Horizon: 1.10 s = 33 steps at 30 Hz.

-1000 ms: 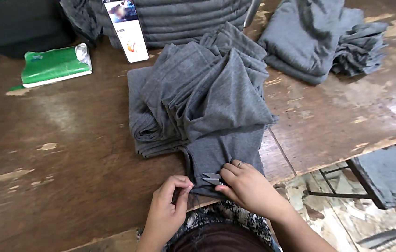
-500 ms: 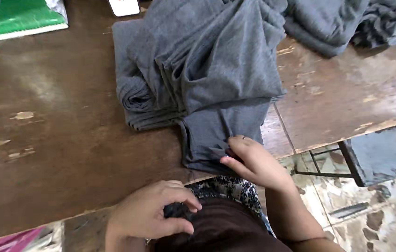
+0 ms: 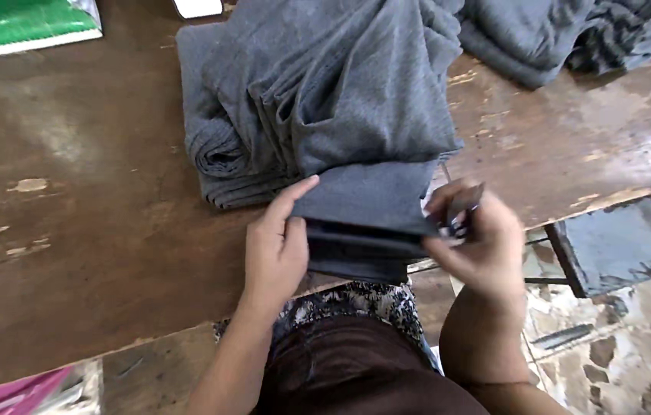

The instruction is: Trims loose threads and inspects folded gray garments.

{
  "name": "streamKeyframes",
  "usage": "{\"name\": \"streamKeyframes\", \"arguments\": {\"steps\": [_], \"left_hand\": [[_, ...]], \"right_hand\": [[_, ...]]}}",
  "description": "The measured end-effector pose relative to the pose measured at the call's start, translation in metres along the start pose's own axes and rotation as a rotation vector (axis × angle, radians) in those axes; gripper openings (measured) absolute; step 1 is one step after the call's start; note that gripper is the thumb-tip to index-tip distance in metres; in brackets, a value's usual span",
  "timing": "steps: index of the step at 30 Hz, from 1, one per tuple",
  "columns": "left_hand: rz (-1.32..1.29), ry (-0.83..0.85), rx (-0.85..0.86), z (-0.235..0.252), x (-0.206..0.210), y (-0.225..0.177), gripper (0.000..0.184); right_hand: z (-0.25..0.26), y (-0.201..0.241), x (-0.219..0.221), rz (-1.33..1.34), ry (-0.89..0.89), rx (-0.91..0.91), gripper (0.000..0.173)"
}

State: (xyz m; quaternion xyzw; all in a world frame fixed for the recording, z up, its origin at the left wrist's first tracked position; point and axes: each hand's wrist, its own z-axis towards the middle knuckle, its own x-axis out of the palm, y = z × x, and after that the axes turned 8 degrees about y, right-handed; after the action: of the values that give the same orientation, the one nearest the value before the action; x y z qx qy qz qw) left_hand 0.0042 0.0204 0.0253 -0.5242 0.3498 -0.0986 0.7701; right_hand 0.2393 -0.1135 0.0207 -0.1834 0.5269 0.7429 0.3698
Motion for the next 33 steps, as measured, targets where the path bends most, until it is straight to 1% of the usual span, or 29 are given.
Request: {"name": "streamKeyframes", "arguments": {"steps": [1, 2, 3, 4, 5, 6, 7, 8, 9, 10, 11, 12, 13, 14, 15, 16, 17, 18, 19, 21, 22, 24, 27, 28, 29, 31, 32, 33], "left_hand": [[-0.13, 0.011, 0.017, 0.003, -0.004, -0.003, 0.042], [-0.235, 0.024, 0.044, 0.006, -0.005, -0.007, 0.04], [-0.316, 0.034, 0.076, 0.009, -0.005, -0.011, 0.038], [-0.381, 0.028, 0.096, 0.013, -0.004, -0.015, 0.037], [-0.438, 0.02, 0.1, 0.016, -0.005, -0.019, 0.035], [-0.474, 0.031, 0.108, 0.019, -0.009, -0.024, 0.039], [-0.483, 0.05, 0.128, 0.019, -0.016, -0.028, 0.048], [-0.473, 0.062, 0.148, 0.017, -0.023, -0.032, 0.055], [-0.457, 0.076, 0.163, 0.01, -0.029, -0.034, 0.054], [-0.436, 0.109, 0.172, -0.002, -0.033, -0.032, 0.044], [-0.408, 0.198, 0.171, -0.017, -0.035, -0.026, 0.031], [-0.379, 0.345, 0.165, -0.033, -0.035, -0.016, 0.027], [-0.273, 0.518, 0.137, -0.048, -0.032, -0.005, 0.029], [-0.11, 0.687, 0.074, -0.062, -0.027, 0.003, 0.028], [0.044, 0.848, -0.035, -0.074, -0.021, 0.008, 0.029], [0.157, 1.0, -0.197, -0.083, -0.013, 0.012, 0.032], [0.221, 1.114, -0.364, -0.087, -0.005, 0.014, 0.036], [0.24, 1.131, -0.46, -0.091, 0.001, 0.017, 0.037], [0.229, 1.067, -0.472, -0.094, 0.002, 0.02, 0.034], [0.177, 0.933, -0.434, -0.098, -0.001, 0.028, 0.024], [0.153, 0.922, -0.444, -0.097, -0.003, 0.032, 0.023], [0.167, 0.952, -0.509, -0.094, -0.003, 0.038, 0.027], [0.309, 0.958, -0.607, -0.091, 0.003, 0.038, 0.032], [0.29, 0.955, -0.602, -0.092, 0.003, 0.039, 0.031], [0.224, 0.948, -0.558, -0.096, 0.0, 0.041, 0.029], [0.078, 0.928, -0.405, -0.104, -0.007, 0.048, 0.031], [0.029, 0.941, -0.356, -0.106, -0.01, 0.049, 0.033], [0.003, 0.968, -0.336, -0.106, -0.011, 0.049, 0.032]], "right_hand": [[0.002, -0.002, -0.01, -0.051, -0.05, 0.018, 0.032], [0.005, -0.001, -0.019, -0.04, -0.107, 0.006, 0.029], [0.011, 0.003, -0.024, 0.033, -0.186, -0.049, 0.023], [0.02, 0.009, -0.024, 0.175, -0.295, -0.141, 0.02], [0.03, 0.018, -0.021, 0.359, -0.408, -0.243, 0.024], [0.04, 0.027, -0.016, 0.549, -0.495, -0.33, 0.027], [0.049, 0.035, -0.012, 0.695, -0.526, -0.382, 0.028], [0.054, 0.04, -0.008, 0.777, -0.504, -0.396, 0.028], [0.057, 0.041, -0.004, 0.813, -0.441, -0.38, 0.027], [0.055, 0.039, 0.001, 0.812, -0.344, -0.343, 0.026], [0.051, 0.035, 0.006, 0.787, -0.232, -0.304, 0.024], [0.046, 0.029, 0.013, 0.739, -0.121, -0.26, 0.021], [0.039, 0.022, 0.02, 0.683, -0.014, -0.213, 0.017], [0.031, 0.015, 0.028, 0.647, 0.074, -0.168, 0.013], [0.021, 0.008, 0.036, 0.632, 0.146, -0.122, 0.013], [0.012, 0.002, 0.044, 0.646, 0.2, -0.083, 0.011], [0.004, -0.003, 0.051, 0.675, 0.233, -0.054, 0.008], [-0.002, -0.007, 0.056, 0.7, 0.25, -0.038, 0.005], [-0.006, -0.009, 0.059, 0.712, 0.257, -0.033, 0.003], [-0.01, -0.01, 0.061, 0.713, 0.25, -0.034, 0.002], [-0.011, -0.01, 0.06, 0.715, 0.245, -0.033, 0.002], [-0.011, -0.009, 0.061, 0.732, 0.238, -0.03, 0.003], [-0.009, -0.008, 0.059, 0.649, 0.263, -0.038, 0.003], [-0.009, -0.008, 0.058, 0.594, 0.288, -0.038, 0.007], [-0.01, -0.009, 0.056, 0.541, 0.323, -0.039, 0.011], [-0.012, -0.01, 0.054, 0.459, 0.39, -0.058, 0.019], [-0.013, -0.01, 0.052, 0.427, 0.415, -0.07, 0.022], [-0.014, -0.009, 0.051, 0.398, 0.435, -0.078, 0.023]]}}
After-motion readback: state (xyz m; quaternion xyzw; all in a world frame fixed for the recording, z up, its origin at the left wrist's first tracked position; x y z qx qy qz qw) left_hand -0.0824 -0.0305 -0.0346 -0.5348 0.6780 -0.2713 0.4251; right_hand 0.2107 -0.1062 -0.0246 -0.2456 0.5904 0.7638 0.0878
